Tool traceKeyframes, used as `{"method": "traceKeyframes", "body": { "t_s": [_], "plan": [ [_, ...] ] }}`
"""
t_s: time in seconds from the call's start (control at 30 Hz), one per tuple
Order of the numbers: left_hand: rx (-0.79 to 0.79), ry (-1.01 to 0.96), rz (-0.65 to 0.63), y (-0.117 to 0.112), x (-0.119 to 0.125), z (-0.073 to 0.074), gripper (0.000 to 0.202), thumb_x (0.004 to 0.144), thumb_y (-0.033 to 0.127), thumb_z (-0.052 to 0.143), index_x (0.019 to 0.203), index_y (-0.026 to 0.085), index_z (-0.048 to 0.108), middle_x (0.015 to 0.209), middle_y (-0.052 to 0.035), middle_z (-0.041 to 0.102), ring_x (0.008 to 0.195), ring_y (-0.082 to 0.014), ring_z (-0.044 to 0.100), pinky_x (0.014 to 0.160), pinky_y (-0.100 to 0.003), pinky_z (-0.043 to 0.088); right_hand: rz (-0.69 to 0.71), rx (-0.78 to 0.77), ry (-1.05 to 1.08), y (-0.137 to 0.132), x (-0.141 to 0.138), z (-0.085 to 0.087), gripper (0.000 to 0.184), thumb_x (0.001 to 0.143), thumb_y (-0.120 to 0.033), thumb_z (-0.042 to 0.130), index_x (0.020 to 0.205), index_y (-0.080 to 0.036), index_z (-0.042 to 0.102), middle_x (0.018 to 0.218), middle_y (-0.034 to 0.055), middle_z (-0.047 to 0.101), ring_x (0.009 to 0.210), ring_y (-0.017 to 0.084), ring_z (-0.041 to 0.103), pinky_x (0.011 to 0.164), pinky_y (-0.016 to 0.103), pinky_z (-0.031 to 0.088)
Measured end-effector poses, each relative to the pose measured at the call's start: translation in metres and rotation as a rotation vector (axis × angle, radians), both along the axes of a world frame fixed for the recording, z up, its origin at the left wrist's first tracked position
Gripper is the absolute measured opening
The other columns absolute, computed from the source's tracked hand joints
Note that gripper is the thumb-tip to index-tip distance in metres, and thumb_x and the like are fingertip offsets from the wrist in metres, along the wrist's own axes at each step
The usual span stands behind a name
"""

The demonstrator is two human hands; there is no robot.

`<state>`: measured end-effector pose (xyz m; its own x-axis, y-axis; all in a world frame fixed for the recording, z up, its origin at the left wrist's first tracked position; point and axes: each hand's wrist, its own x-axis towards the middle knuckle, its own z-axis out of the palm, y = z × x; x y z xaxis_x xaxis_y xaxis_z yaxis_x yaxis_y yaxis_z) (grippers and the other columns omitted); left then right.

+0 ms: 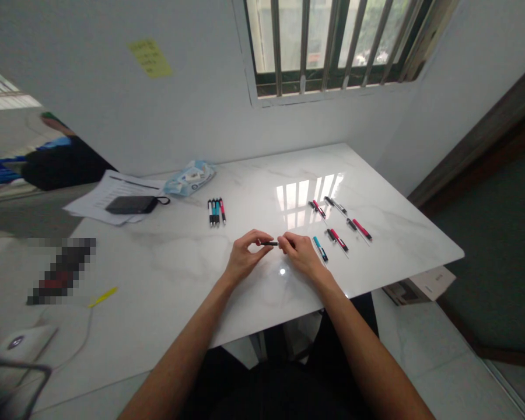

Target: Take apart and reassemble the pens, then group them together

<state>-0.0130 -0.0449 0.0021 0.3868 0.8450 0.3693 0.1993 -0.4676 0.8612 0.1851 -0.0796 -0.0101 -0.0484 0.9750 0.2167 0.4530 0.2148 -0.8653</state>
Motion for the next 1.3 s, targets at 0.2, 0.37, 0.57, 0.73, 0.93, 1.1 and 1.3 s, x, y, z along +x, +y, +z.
{"method": "traceKeyframes", "body": {
  "t_s": [0.2, 0.37, 0.57, 0.73, 0.93, 1.1, 1.3],
  "plan": [
    [-0.465, -0.444, -0.076, -0.002, 0.007, 0.001, 0.042, 0.07, 0.024, 0.091, 0.108, 0.02, 0.075, 0.092, -0.0029, 0.073, 0.088, -0.0167, 0.069, 0.088, -0.033, 0.056, 0.047, -0.012, 0.072, 0.0, -0.015, -0.004, 0.051, 0.105, -0.044, 0.04, 0.061, -0.02, 0.049, 0.056, -0.003, 0.051, 0.055, 0.012, 0.048, 0.061, 0.027, 0.036],
    [-0.633, -0.619, -0.064, -0.001, 0.006, 0.004, 0.039, 0.074, 0.032, 0.088, 0.108, 0.02, 0.075, 0.099, -0.0036, 0.071, 0.091, -0.0178, 0.071, 0.089, -0.035, 0.057, 0.078, 0.07, -0.068, -0.014, 0.004, 0.008, 0.028, 0.101, -0.039, 0.054, 0.083, -0.021, 0.068, 0.079, 0.0013, 0.07, 0.072, 0.016, 0.061, 0.072, 0.029, 0.046],
    [-0.672, -0.549, 0.033, 0.004, 0.002, 0.004, 0.044, 0.071, 0.035, 0.089, 0.108, 0.018, 0.073, 0.098, -0.0043, 0.072, 0.078, -0.013, 0.069, 0.08, -0.03, 0.057, 0.193, 0.104, -0.401, -0.032, 0.099, 0.032, 0.054, 0.087, -0.032, 0.074, 0.139, -0.031, 0.06, 0.133, 0.0069, 0.068, 0.124, 0.029, 0.056, 0.106, 0.05, 0.049],
    [-0.687, -0.482, 0.035, 0.003, 0.005, 0.001, 0.044, 0.066, 0.037, 0.092, 0.099, 0.017, 0.072, 0.093, -0.0053, 0.073, 0.078, -0.0158, 0.07, 0.08, -0.033, 0.059, 0.312, -0.035, -0.526, -0.029, 0.136, 0.039, 0.084, 0.079, -0.029, 0.079, 0.155, -0.037, 0.043, 0.147, 0.0061, 0.057, 0.135, 0.029, 0.05, 0.11, 0.051, 0.049],
    [-0.686, -0.452, 0.07, 0.005, 0.003, -0.006, 0.051, 0.063, 0.038, 0.093, 0.104, 0.017, 0.072, 0.094, -0.0062, 0.074, 0.078, -0.017, 0.072, 0.082, -0.036, 0.059, 0.351, -0.029, -0.55, -0.015, 0.133, 0.032, 0.081, 0.076, -0.025, 0.08, 0.151, -0.035, 0.051, 0.137, 0.0063, 0.065, 0.129, 0.028, 0.054, 0.11, 0.05, 0.049],
    [-0.686, -0.442, 0.098, 0.005, 0.003, -0.006, 0.055, 0.061, 0.036, 0.094, 0.108, 0.017, 0.072, 0.093, -0.0076, 0.076, 0.084, -0.0194, 0.073, 0.085, -0.037, 0.058, 0.195, 0.122, -0.545, -0.016, 0.106, 0.037, 0.082, 0.08, -0.024, 0.078, 0.154, -0.033, 0.045, 0.142, 0.0077, 0.061, 0.128, 0.032, 0.054, 0.109, 0.056, 0.048],
    [-0.693, -0.433, 0.062, 0.002, 0.007, -0.008, 0.047, 0.063, 0.035, 0.093, 0.101, 0.016, 0.073, 0.093, -0.008, 0.078, 0.085, -0.0197, 0.073, 0.083, -0.035, 0.057, 0.26, 0.301, -0.413, -0.027, 0.03, 0.04, 0.095, 0.08, -0.018, 0.078, 0.161, -0.037, 0.031, 0.146, 0.0066, 0.056, 0.133, 0.031, 0.05, 0.114, 0.053, 0.046]
  ]
}}
